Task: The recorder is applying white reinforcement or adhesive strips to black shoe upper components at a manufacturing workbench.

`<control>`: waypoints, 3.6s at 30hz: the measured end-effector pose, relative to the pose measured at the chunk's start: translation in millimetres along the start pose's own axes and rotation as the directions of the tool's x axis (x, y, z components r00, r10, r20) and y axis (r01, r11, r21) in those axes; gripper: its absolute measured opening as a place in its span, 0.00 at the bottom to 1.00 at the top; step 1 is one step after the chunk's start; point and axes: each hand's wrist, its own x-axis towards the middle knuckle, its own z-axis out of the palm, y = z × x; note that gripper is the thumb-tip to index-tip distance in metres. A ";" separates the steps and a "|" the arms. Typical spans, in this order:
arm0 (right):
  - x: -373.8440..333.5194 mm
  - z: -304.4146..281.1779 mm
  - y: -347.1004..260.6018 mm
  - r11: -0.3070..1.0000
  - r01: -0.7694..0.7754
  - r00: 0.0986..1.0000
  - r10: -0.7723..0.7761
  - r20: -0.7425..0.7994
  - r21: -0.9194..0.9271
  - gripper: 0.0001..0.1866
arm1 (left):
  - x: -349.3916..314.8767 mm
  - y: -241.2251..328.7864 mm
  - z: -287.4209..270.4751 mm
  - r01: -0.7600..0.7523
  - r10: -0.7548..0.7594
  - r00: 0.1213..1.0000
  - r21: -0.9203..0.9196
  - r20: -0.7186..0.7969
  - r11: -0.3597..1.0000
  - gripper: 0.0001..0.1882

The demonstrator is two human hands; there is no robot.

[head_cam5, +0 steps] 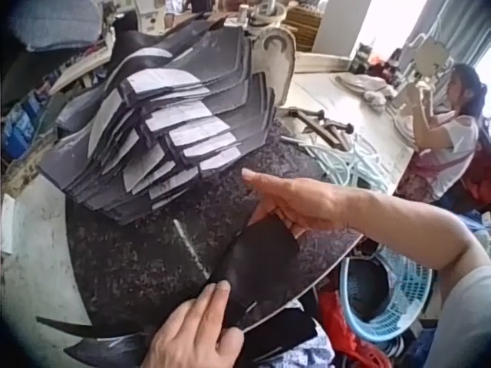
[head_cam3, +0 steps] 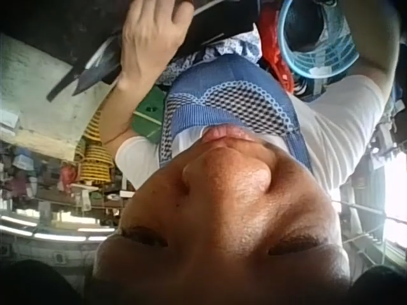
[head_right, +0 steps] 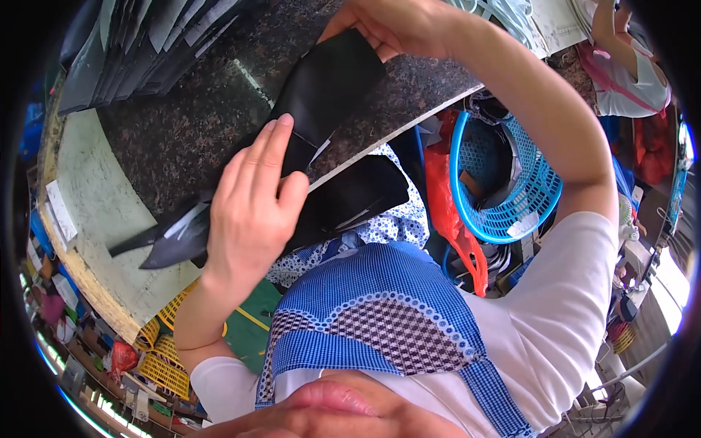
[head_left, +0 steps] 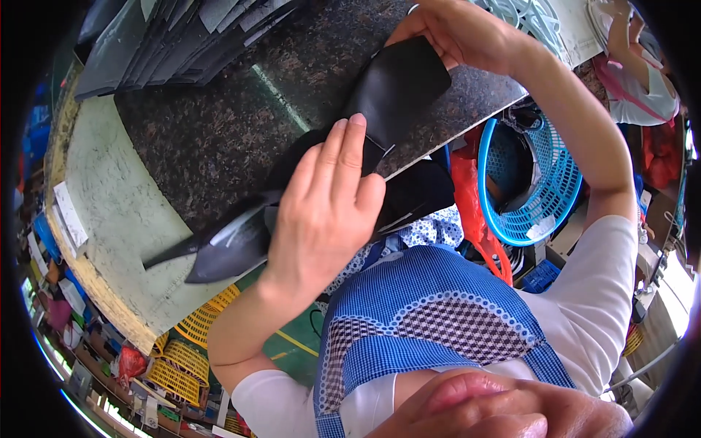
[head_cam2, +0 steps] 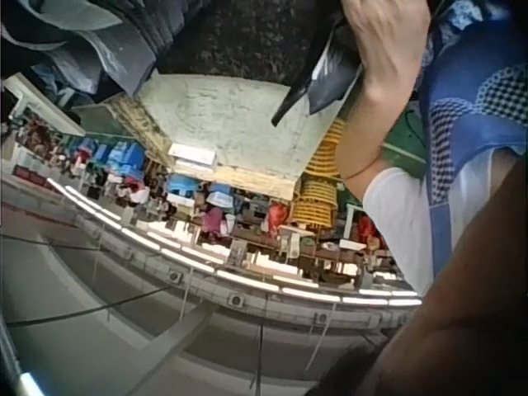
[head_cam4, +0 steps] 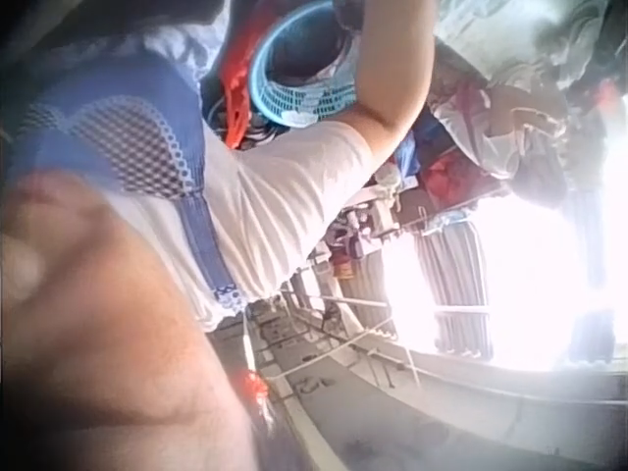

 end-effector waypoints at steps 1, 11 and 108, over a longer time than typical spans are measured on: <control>2.6 -3.8 3.0 1.000 0.005 1.000 -0.005 -0.002 0.000 0.22 | 3.7 6.1 -0.7 0.010 -0.013 0.999 0.066 0.048 0.998 0.05; 21.3 10.3 50.0 -0.749 0.018 0.067 -0.660 0.748 -0.662 0.16 | 18.4 25.7 -3.5 0.042 -0.136 0.949 0.312 0.286 0.949 0.07; 49.8 134.5 108.9 -0.433 0.597 0.152 -0.765 0.626 -0.675 0.14 | -116.9 -61.6 -32.4 0.805 -0.805 0.569 -0.084 -0.167 0.587 0.37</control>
